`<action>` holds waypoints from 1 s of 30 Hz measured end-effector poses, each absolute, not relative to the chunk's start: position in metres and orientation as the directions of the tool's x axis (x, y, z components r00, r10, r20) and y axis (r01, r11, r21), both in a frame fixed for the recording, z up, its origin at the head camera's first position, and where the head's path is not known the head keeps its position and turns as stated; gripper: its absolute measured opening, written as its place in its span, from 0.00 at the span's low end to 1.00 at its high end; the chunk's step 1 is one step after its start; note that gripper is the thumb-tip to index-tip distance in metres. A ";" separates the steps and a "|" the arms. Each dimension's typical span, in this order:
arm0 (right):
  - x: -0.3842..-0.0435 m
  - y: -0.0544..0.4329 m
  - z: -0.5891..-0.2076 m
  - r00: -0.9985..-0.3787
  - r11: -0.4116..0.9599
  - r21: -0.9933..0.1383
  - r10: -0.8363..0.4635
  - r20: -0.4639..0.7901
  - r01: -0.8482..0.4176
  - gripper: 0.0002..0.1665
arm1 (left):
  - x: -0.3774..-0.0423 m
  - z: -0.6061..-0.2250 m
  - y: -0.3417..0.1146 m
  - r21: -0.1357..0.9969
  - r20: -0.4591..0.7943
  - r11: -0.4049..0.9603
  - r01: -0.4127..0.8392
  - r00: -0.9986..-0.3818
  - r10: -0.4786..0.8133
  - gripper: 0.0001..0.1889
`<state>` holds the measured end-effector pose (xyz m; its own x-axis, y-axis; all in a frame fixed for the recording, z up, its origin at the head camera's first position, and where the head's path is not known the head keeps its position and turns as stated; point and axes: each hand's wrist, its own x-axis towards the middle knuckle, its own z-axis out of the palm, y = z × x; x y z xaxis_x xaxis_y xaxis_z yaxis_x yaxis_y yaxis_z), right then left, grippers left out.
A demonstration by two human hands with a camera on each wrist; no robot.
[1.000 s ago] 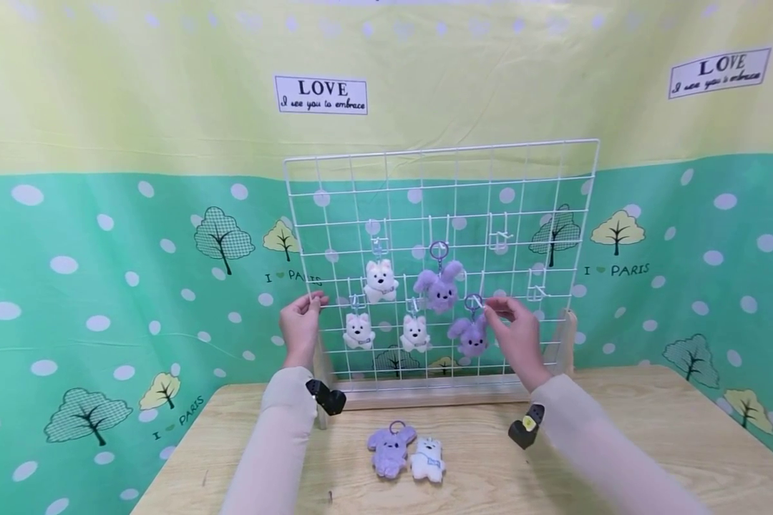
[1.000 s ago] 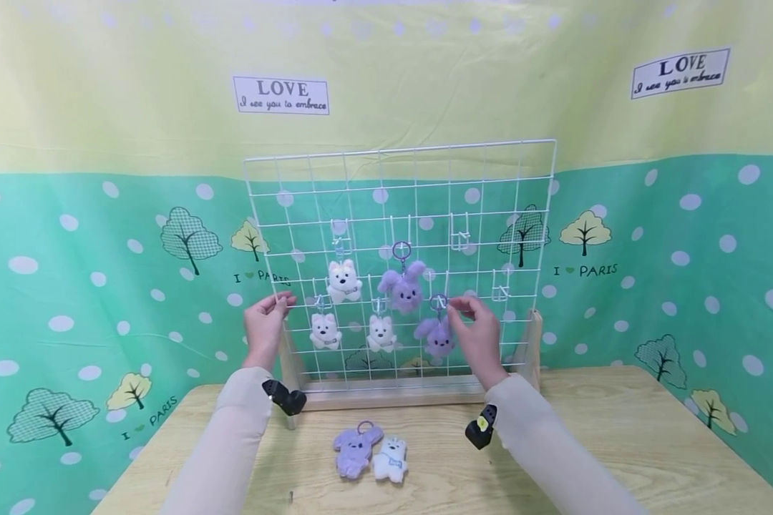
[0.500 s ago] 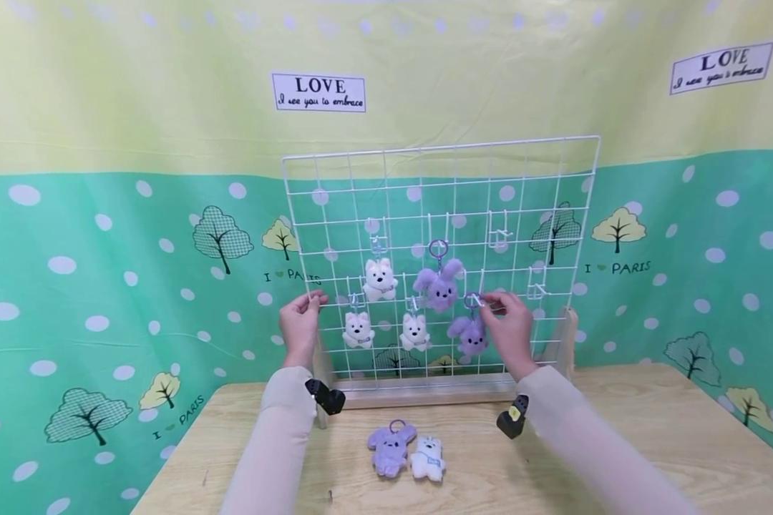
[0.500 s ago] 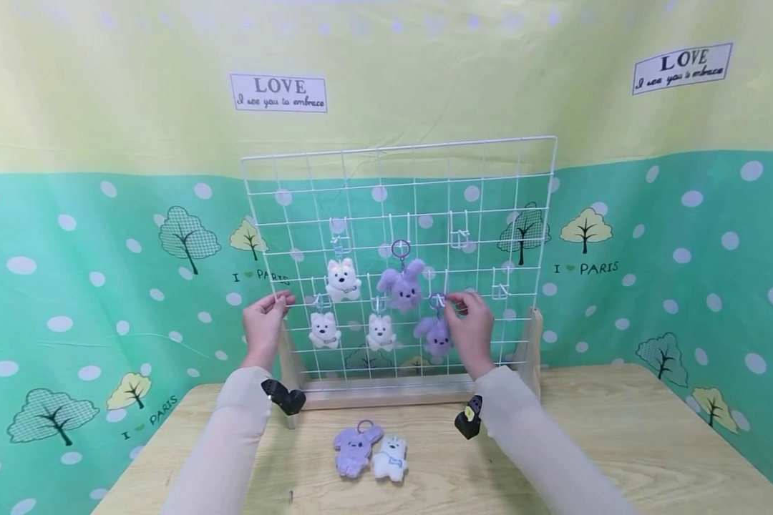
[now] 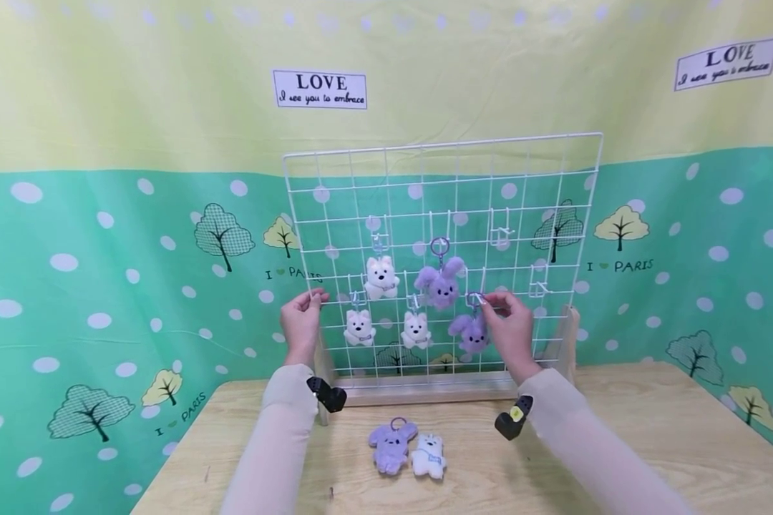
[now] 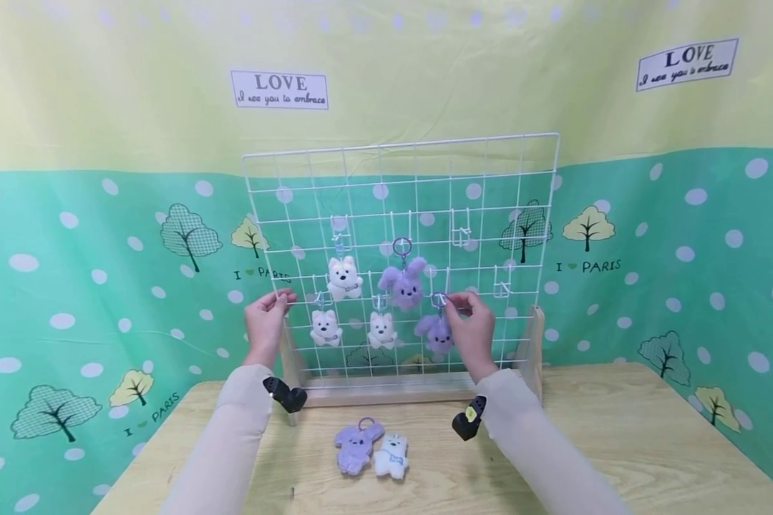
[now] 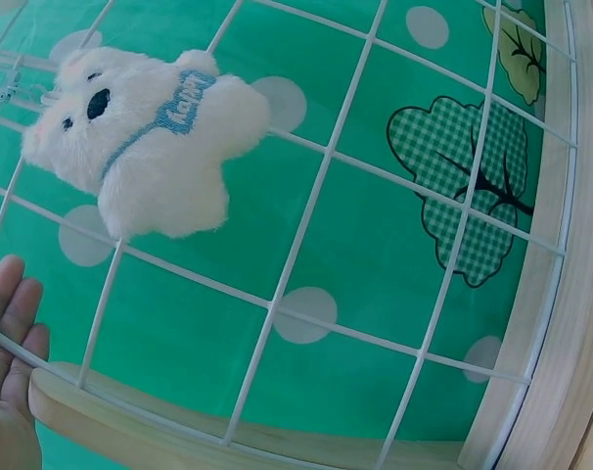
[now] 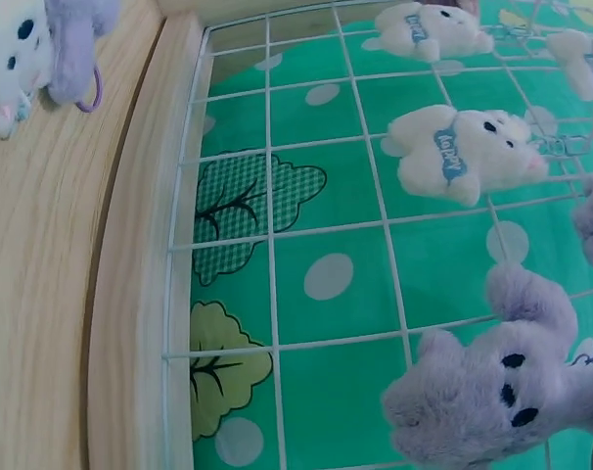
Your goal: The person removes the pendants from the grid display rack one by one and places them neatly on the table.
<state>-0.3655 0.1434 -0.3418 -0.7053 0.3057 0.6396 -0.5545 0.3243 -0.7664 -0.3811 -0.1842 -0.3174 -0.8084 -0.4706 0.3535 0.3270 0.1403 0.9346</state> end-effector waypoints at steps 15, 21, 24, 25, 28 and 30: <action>-0.356 0.141 -0.334 -0.832 -0.008 -0.876 0.317 0.456 -0.483 0.10 | -0.380 -0.313 -0.182 0.934 0.354 0.132 0.332 -0.807 -0.472 0.10; -0.345 0.139 -0.331 -0.857 -0.072 -0.885 0.296 0.422 -0.460 0.09 | -0.380 -0.314 -0.183 0.934 0.354 0.133 0.332 -0.810 -0.468 0.10; -0.338 0.140 -0.329 -0.873 -0.094 -0.893 0.277 0.401 -0.440 0.08 | -0.380 -0.315 -0.184 0.933 0.357 0.137 0.333 -0.810 -0.464 0.10; -0.336 0.140 -0.328 -0.880 -0.098 -0.898 0.269 0.392 -0.430 0.09 | -0.380 -0.316 -0.184 0.933 0.358 0.137 0.333 -0.811 -0.464 0.10; -0.329 0.141 -0.326 -0.894 -0.134 -0.901 0.251 0.371 -0.412 0.08 | -0.380 -0.316 -0.184 0.934 0.355 0.134 0.331 -0.814 -0.460 0.10; -0.324 0.142 -0.325 -0.901 -0.137 -0.906 0.240 0.361 -0.400 0.09 | -0.380 -0.316 -0.185 0.935 0.353 0.134 0.329 -0.814 -0.461 0.10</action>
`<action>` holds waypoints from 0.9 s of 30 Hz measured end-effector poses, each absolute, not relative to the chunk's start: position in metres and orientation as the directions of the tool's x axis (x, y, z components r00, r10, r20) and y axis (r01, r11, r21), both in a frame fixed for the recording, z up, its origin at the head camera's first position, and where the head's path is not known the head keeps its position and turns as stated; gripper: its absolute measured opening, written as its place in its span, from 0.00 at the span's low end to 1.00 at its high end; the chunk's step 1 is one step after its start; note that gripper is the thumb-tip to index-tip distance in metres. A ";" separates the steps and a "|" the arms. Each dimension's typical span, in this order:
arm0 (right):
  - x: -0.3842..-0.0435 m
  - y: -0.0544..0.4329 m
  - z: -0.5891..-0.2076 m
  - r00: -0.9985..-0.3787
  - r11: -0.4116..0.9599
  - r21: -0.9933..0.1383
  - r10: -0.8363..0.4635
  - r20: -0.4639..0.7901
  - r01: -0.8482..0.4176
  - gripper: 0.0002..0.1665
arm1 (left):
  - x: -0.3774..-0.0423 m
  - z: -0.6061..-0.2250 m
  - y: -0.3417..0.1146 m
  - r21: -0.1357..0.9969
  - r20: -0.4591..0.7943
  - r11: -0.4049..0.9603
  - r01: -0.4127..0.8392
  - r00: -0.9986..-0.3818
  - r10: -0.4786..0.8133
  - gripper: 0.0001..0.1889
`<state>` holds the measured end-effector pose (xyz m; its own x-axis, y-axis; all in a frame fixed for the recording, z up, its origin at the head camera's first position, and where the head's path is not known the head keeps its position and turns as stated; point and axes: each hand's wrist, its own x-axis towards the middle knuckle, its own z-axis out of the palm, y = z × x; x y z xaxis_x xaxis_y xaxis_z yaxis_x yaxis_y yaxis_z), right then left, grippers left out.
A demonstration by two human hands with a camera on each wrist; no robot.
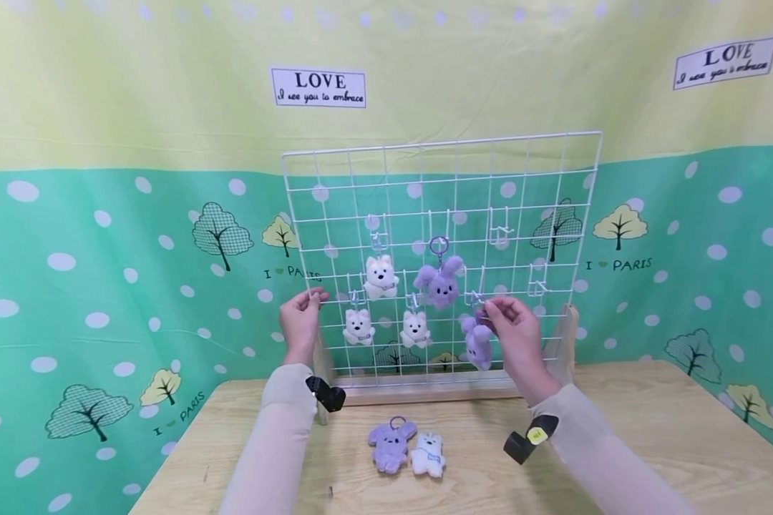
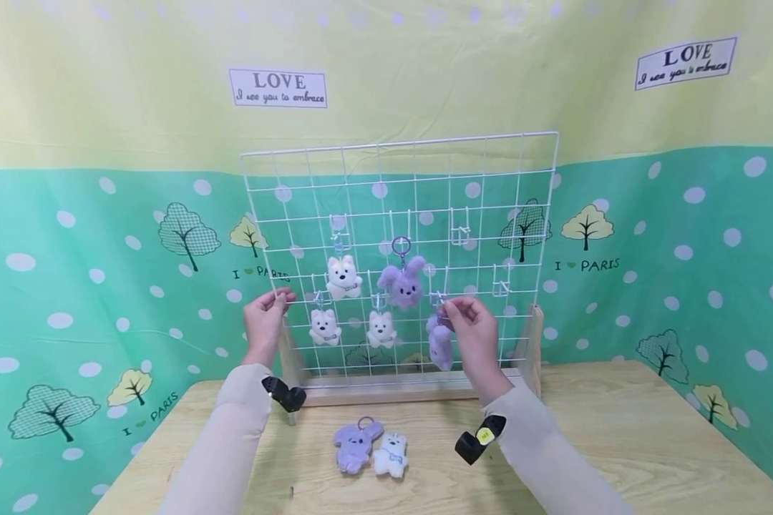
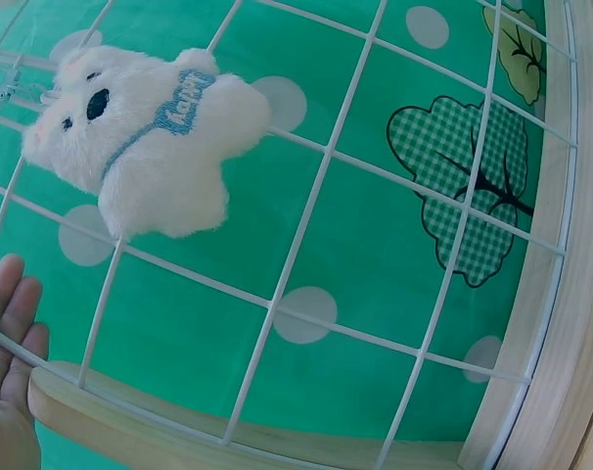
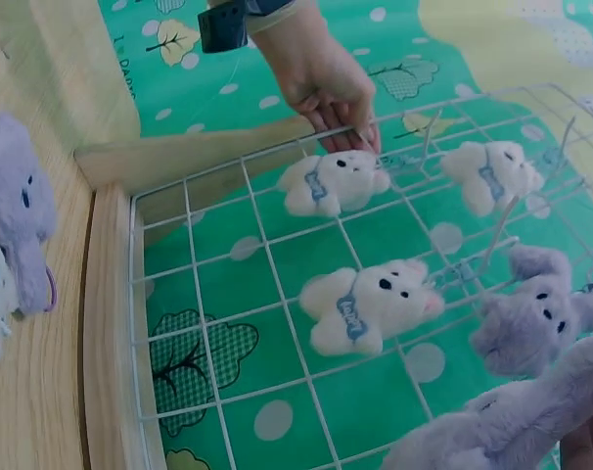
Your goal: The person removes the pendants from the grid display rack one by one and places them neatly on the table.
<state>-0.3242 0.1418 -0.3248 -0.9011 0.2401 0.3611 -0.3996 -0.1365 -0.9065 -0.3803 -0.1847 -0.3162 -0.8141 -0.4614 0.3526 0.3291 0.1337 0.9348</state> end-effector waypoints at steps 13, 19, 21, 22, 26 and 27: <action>-0.297 0.145 -0.335 -0.954 -0.186 -0.939 0.127 0.270 -0.291 0.09 | -0.380 -0.317 -0.184 0.939 0.342 0.128 0.320 -0.820 -0.460 0.10; -0.289 0.140 -0.347 -0.965 -0.206 -0.943 0.079 0.251 -0.262 0.06 | -0.380 -0.315 -0.183 0.939 0.339 0.115 0.324 -0.821 -0.460 0.10; -0.286 0.137 -0.351 -0.968 -0.196 -0.948 0.058 0.243 -0.250 0.05 | -0.380 -0.315 -0.184 0.939 0.341 0.119 0.324 -0.819 -0.460 0.10; -0.285 0.135 -0.353 -0.970 -0.187 -0.952 0.049 0.239 -0.243 0.05 | -0.380 -0.315 -0.184 0.939 0.341 0.118 0.324 -0.819 -0.461 0.10; -0.277 0.132 -0.362 -0.979 -0.153 -0.967 0.019 0.202 -0.202 0.04 | -0.380 -0.315 -0.184 0.939 0.340 0.114 0.325 -0.822 -0.457 0.10; -0.275 0.131 -0.364 -0.982 -0.153 -0.970 0.011 0.188 -0.188 0.04 | -0.380 -0.315 -0.184 0.939 0.339 0.112 0.325 -0.823 -0.456 0.10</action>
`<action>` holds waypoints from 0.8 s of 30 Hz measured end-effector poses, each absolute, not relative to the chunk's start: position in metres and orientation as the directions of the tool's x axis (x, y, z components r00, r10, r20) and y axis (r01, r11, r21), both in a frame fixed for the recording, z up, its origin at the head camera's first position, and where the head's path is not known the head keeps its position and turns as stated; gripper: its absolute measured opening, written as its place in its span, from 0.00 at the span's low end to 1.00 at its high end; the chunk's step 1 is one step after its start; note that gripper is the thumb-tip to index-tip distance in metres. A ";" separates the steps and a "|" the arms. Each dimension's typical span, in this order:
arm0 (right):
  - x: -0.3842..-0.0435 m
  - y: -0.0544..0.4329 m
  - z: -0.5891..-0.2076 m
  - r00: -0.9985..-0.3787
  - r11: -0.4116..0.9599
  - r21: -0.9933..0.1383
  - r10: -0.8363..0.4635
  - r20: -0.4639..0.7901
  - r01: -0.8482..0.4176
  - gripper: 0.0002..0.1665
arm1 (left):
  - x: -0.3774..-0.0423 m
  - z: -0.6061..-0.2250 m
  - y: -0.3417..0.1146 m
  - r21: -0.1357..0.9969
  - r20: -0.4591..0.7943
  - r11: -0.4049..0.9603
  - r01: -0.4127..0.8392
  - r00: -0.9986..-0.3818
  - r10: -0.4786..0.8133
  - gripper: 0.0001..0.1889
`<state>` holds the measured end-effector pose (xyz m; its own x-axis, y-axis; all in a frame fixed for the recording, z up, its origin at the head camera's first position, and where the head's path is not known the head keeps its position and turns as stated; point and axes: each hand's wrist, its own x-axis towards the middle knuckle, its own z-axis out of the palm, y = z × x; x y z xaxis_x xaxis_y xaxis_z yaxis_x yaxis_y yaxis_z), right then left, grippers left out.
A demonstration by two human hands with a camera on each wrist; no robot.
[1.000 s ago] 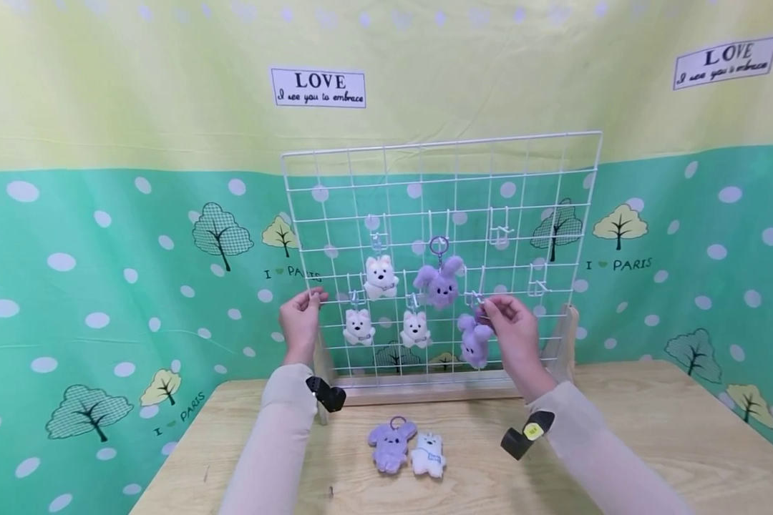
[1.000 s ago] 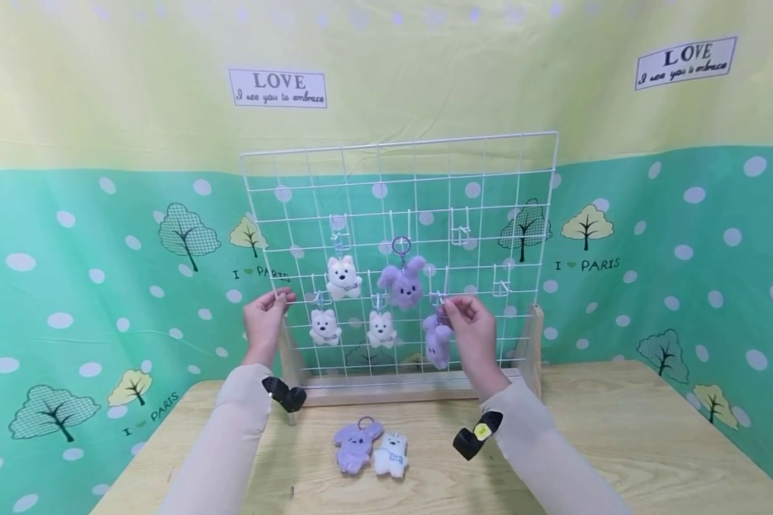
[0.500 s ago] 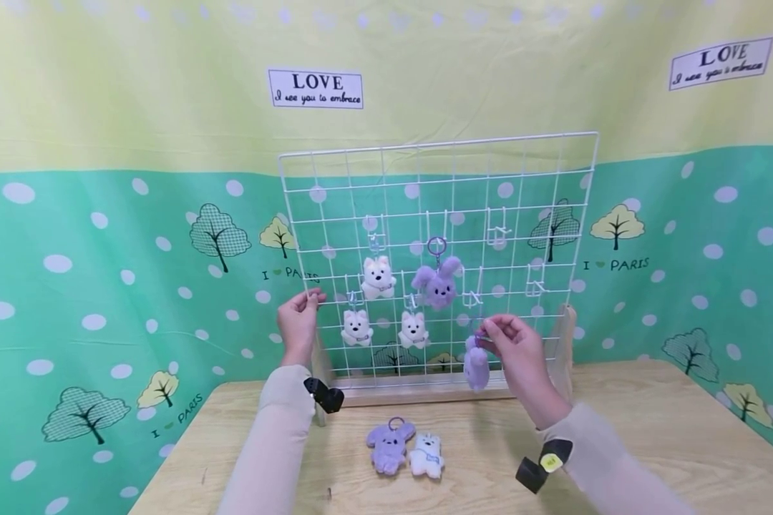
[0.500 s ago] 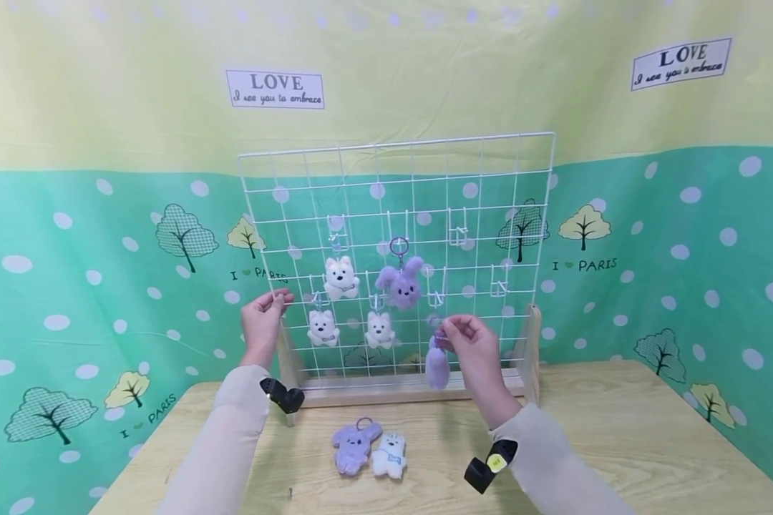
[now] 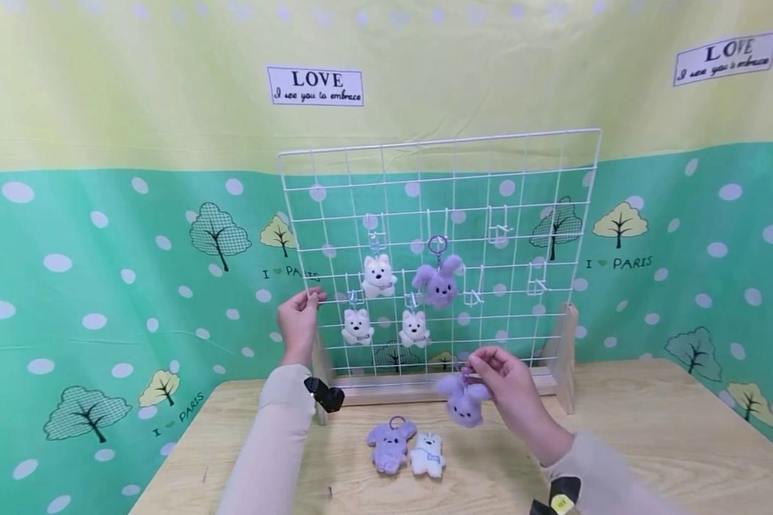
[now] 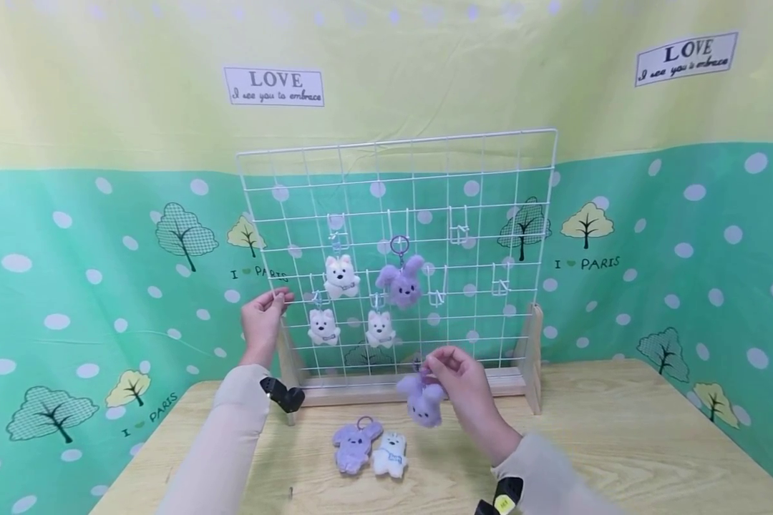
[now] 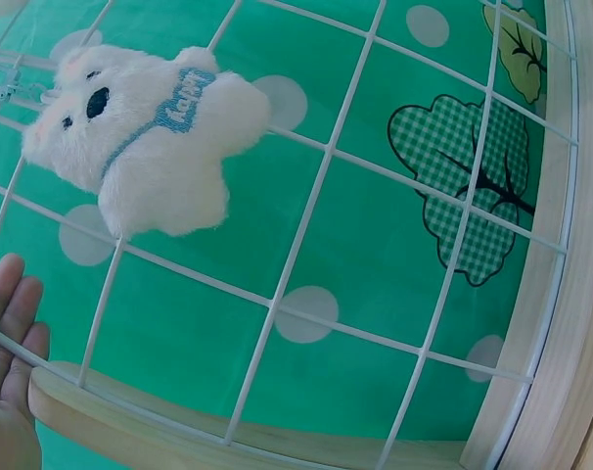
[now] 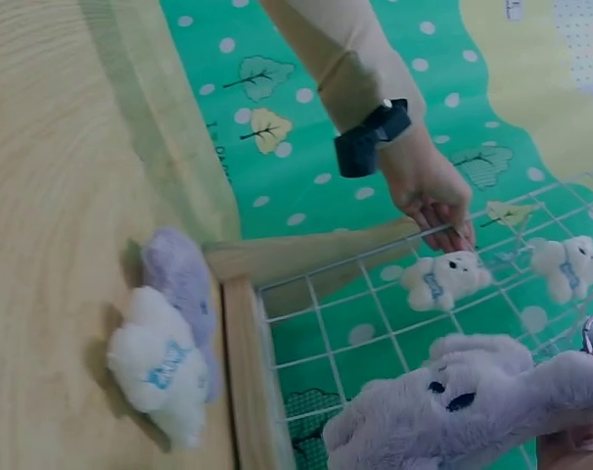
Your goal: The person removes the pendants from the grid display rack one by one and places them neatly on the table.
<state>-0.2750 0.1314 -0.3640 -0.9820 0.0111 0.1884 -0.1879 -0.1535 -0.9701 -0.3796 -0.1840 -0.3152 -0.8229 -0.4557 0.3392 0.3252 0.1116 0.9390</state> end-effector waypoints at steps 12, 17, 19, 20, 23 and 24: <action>-0.251 0.138 -0.397 -0.979 -0.149 -0.987 -0.179 0.093 -0.066 0.02 | -0.378 -0.315 -0.182 0.938 0.343 0.126 0.322 -0.821 -0.456 0.10; -0.243 0.144 -0.413 -0.952 -0.135 -0.990 -0.296 0.082 -0.044 0.03 | -0.378 -0.315 -0.183 0.938 0.343 0.128 0.321 -0.821 -0.457 0.10; -0.242 0.146 -0.419 -0.935 -0.144 -0.988 -0.340 0.101 -0.055 0.02 | -0.378 -0.315 -0.183 0.939 0.341 0.126 0.320 -0.822 -0.457 0.10; -0.242 0.147 -0.422 -0.926 -0.150 -0.987 -0.360 0.111 -0.060 0.02 | -0.378 -0.315 -0.183 0.939 0.340 0.126 0.319 -0.822 -0.457 0.10; -0.244 0.149 -0.429 -0.916 -0.158 -0.985 -0.383 0.121 -0.064 0.02 | -0.378 -0.315 -0.183 0.941 0.336 0.124 0.316 -0.822 -0.459 0.10; -0.245 0.149 -0.431 -0.919 -0.154 -0.986 -0.376 0.121 -0.067 0.02 | -0.378 -0.315 -0.183 0.941 0.336 0.124 0.315 -0.822 -0.459 0.10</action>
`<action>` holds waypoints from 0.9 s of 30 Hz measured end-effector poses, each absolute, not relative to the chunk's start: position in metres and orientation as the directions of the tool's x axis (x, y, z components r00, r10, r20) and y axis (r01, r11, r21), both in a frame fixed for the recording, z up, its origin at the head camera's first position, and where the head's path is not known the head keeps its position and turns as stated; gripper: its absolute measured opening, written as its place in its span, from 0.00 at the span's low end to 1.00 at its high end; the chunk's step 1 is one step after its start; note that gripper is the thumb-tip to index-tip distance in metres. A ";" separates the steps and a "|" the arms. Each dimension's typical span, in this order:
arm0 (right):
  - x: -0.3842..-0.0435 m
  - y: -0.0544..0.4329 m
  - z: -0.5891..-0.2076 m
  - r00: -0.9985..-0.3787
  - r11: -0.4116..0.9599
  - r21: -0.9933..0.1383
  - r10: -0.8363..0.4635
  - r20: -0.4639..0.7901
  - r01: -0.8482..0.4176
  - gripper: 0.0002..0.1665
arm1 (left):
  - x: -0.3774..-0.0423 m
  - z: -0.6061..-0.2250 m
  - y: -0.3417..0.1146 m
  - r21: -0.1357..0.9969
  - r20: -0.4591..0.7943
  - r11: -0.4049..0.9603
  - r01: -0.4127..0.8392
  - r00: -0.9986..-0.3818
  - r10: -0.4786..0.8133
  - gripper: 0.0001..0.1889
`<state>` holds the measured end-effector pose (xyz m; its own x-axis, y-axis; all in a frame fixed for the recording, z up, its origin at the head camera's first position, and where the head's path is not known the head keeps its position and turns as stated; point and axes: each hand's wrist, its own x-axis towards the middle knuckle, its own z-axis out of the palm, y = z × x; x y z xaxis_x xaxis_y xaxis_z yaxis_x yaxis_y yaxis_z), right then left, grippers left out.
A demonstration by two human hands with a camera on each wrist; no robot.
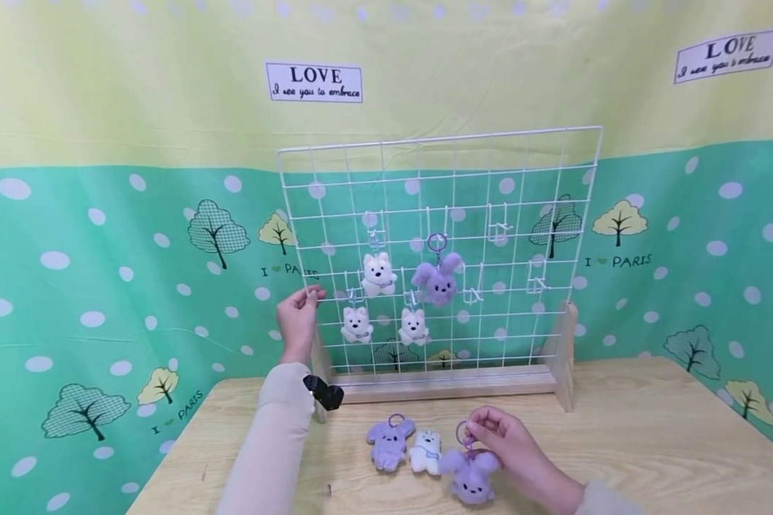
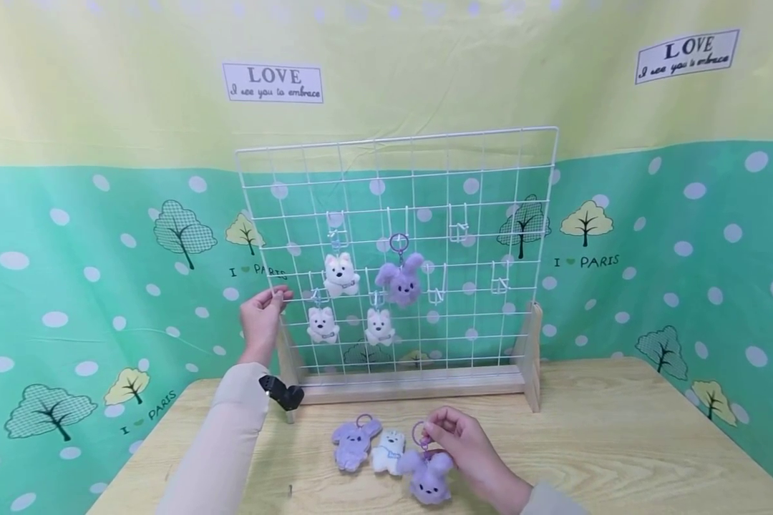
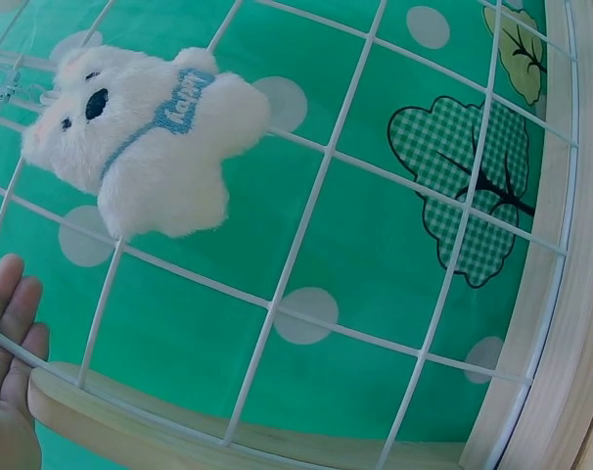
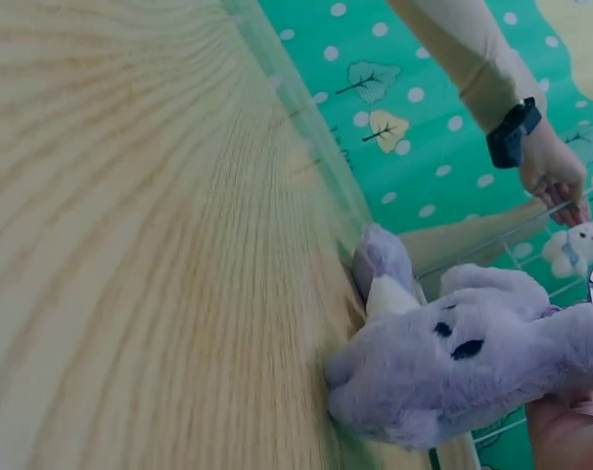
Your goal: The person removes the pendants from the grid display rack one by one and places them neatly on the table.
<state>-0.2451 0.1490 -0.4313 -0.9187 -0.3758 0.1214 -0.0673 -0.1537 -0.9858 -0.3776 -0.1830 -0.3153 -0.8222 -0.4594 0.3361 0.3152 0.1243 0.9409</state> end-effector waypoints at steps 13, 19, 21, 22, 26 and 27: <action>-0.280 0.140 -0.440 -0.981 -0.092 -0.995 -0.187 0.055 -0.038 0.06 | -0.378 -0.315 -0.184 0.935 0.353 0.137 0.327 -0.818 -0.454 0.11; -0.294 0.136 -0.444 -0.988 -0.104 -0.994 -0.149 0.038 -0.023 0.07 | -0.379 -0.315 -0.183 0.939 0.342 0.127 0.320 -0.824 -0.453 0.10; -0.298 0.135 -0.445 -0.990 -0.107 -0.994 -0.133 0.041 -0.027 0.07 | -0.379 -0.315 -0.184 0.938 0.345 0.130 0.321 -0.822 -0.453 0.10; -0.300 0.135 -0.446 -0.992 -0.105 -0.994 -0.122 0.039 -0.027 0.06 | -0.380 -0.315 -0.184 0.938 0.344 0.128 0.321 -0.822 -0.454 0.10; -0.305 0.135 -0.449 -0.998 -0.073 -0.997 -0.064 0.025 -0.021 0.06 | -0.379 -0.315 -0.184 0.940 0.338 0.123 0.317 -0.827 -0.450 0.10; -0.306 0.135 -0.449 -0.998 -0.067 -0.998 -0.052 0.020 -0.017 0.07 | -0.379 -0.315 -0.184 0.941 0.336 0.122 0.315 -0.828 -0.448 0.10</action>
